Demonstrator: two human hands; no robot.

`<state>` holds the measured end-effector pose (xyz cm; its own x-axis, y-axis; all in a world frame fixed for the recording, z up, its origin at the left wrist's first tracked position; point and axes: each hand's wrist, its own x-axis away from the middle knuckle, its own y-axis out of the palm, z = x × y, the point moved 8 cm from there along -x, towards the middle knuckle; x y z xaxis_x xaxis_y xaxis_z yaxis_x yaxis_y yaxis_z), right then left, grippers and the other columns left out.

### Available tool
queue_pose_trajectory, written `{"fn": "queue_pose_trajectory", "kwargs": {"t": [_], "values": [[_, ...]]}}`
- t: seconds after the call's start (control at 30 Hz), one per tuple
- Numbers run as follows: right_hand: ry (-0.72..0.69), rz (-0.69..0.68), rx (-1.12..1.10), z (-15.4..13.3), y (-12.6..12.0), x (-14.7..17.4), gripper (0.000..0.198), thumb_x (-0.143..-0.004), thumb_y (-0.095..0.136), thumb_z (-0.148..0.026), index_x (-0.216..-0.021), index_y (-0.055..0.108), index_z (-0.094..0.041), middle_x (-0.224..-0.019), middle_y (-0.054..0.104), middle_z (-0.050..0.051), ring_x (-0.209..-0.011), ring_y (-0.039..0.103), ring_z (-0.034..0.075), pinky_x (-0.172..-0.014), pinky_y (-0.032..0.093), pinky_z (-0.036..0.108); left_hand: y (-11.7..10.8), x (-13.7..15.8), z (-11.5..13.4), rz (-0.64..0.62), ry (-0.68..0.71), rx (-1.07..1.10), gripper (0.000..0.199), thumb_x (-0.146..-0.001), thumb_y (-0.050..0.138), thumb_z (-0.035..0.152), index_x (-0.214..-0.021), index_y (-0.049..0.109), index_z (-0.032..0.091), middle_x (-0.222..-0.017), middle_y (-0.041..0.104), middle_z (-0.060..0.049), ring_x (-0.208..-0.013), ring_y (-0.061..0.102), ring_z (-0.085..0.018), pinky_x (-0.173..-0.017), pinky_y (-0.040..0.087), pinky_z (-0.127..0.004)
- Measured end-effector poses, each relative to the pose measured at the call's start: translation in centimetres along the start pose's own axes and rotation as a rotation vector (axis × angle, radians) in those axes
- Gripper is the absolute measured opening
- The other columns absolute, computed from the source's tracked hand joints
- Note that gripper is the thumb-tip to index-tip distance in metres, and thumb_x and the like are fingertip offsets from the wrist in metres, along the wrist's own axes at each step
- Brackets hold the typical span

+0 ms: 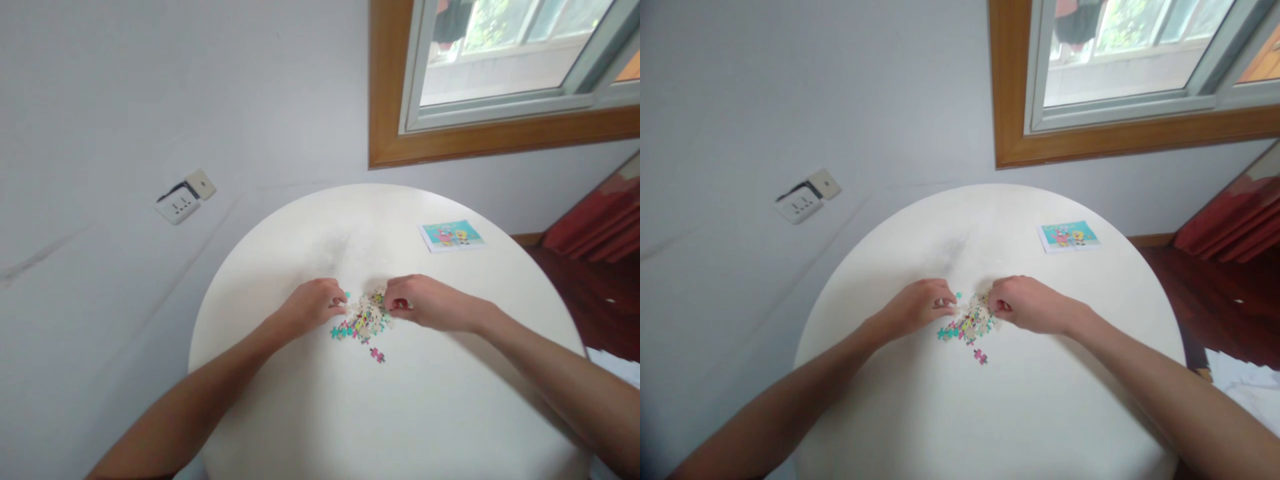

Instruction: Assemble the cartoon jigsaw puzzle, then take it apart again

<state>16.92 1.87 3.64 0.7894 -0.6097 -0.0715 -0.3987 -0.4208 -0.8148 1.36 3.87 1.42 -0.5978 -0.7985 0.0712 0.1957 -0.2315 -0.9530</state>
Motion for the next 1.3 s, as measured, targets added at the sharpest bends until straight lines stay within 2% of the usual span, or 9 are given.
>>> {"fn": "queue_pose_trajectory", "kwargs": {"t": [0.1,0.2,0.33,0.47,0.63,0.73,0.87,1.1,1.3], "values": [[0.096,-0.017,0.068,1.7,-0.4,0.0,0.006,-0.085,0.062,-0.021,-0.082,0.067,-0.019,-0.082,0.064,0.004,-0.069,0.054,0.014,-0.063,0.035,0.026,0.5,-0.2,0.2,-0.018,-0.005,0.062,0.01,-0.079,0.072,0.025,-0.087,0.072,0.02,-0.081,0.066,0.0,-0.072,0.059,-0.014,-0.07,0.04,-0.024],[0.088,-0.068,0.093,1.7,0.4,-0.1,0.006,-0.083,0.067,-0.025,-0.084,0.065,-0.019,-0.087,0.064,0.003,-0.074,0.056,0.015,-0.065,0.035,0.026,0.5,-0.2,0.1,-0.013,0.006,0.109,0.009,-0.078,0.072,0.022,-0.086,0.069,0.018,-0.082,0.064,0.0,-0.073,0.058,-0.014,-0.069,0.04,-0.023],[0.081,-0.105,0.122,1.4,1.6,-0.4,0.008,-0.08,0.069,-0.02,-0.079,0.061,-0.019,-0.086,0.062,0.002,-0.074,0.055,0.014,-0.064,0.034,0.026,0.1,-0.3,-0.2,0.031,0.019,0.141,0.007,-0.077,0.071,0.018,-0.078,0.064,0.017,-0.078,0.06,0.001,-0.07,0.056,-0.012,-0.066,0.039,-0.022],[0.085,-0.099,0.129,1.6,2.0,-0.6,0.008,-0.081,0.066,-0.015,-0.077,0.06,-0.019,-0.085,0.061,0.002,-0.074,0.055,0.014,-0.064,0.034,0.025,-0.1,-0.6,-0.7,0.056,0.012,0.118,0.007,-0.08,0.065,0.012,-0.076,0.068,0.017,-0.078,0.062,0.0,-0.071,0.057,-0.012,-0.069,0.04,-0.022],[0.088,-0.091,0.111,1.8,1.9,-0.6,0.006,-0.081,0.065,-0.015,-0.081,0.061,-0.019,-0.088,0.061,0.003,-0.074,0.054,0.013,-0.066,0.035,0.025,0.2,-0.3,0.1,-0.022,0.108,0.095,0.012,-0.083,0.065,0.013,-0.073,0.07,0.016,-0.084,0.066,-0.003,-0.077,0.061,-0.013,-0.073,0.041,-0.023],[0.085,-0.091,0.102,1.8,1.8,-0.5,0.005,-0.082,0.066,-0.018,-0.084,0.061,-0.019,-0.089,0.061,0.003,-0.074,0.054,0.013,-0.066,0.036,0.025,0.2,0.3,0.9,-0.117,0.199,0.12,0.009,-0.082,0.069,0.015,-0.074,0.072,0.017,-0.09,0.068,-0.003,-0.081,0.062,-0.014,-0.077,0.042,-0.023],[0.074,-0.088,0.105,1.7,1.8,-0.5,0.004,-0.083,0.065,-0.018,-0.083,0.061,-0.018,-0.088,0.061,0.003,-0.073,0.053,0.013,-0.065,0.035,0.025,-0.5,0.9,0.9,-0.177,0.235,0.159,0.005,-0.082,0.071,0.021,-0.08,0.074,0.018,-0.095,0.069,-0.004,-0.085,0.064,-0.015,-0.082,0.043,-0.024],[0.085,-0.071,0.14,2.1,2.0,-0.8,0.002,-0.083,0.063,-0.019,-0.084,0.061,-0.019,-0.085,0.062,0.003,-0.073,0.053,0.013,-0.064,0.034,0.025,-0.9,0.7,0.1,-0.145,0.199,0.175,0.009,-0.084,0.068,0.019,-0.09,0.074,0.019,-0.094,0.069,-0.003,-0.085,0.063,-0.015,-0.08,0.043,-0.023],[0.113,-0.048,0.145,2.5,2.2,-0.8,0.006,-0.082,0.063,-0.023,-0.085,0.059,-0.019,-0.084,0.063,0.003,-0.072,0.053,0.015,-0.063,0.033,0.026,-0.3,0.3,1.4,-0.098,0.157,0.13,0.017,-0.082,0.071,0.024,-0.099,0.072,0.021,-0.096,0.067,-0.003,-0.088,0.062,-0.017,-0.078,0.042,-0.025]]}}
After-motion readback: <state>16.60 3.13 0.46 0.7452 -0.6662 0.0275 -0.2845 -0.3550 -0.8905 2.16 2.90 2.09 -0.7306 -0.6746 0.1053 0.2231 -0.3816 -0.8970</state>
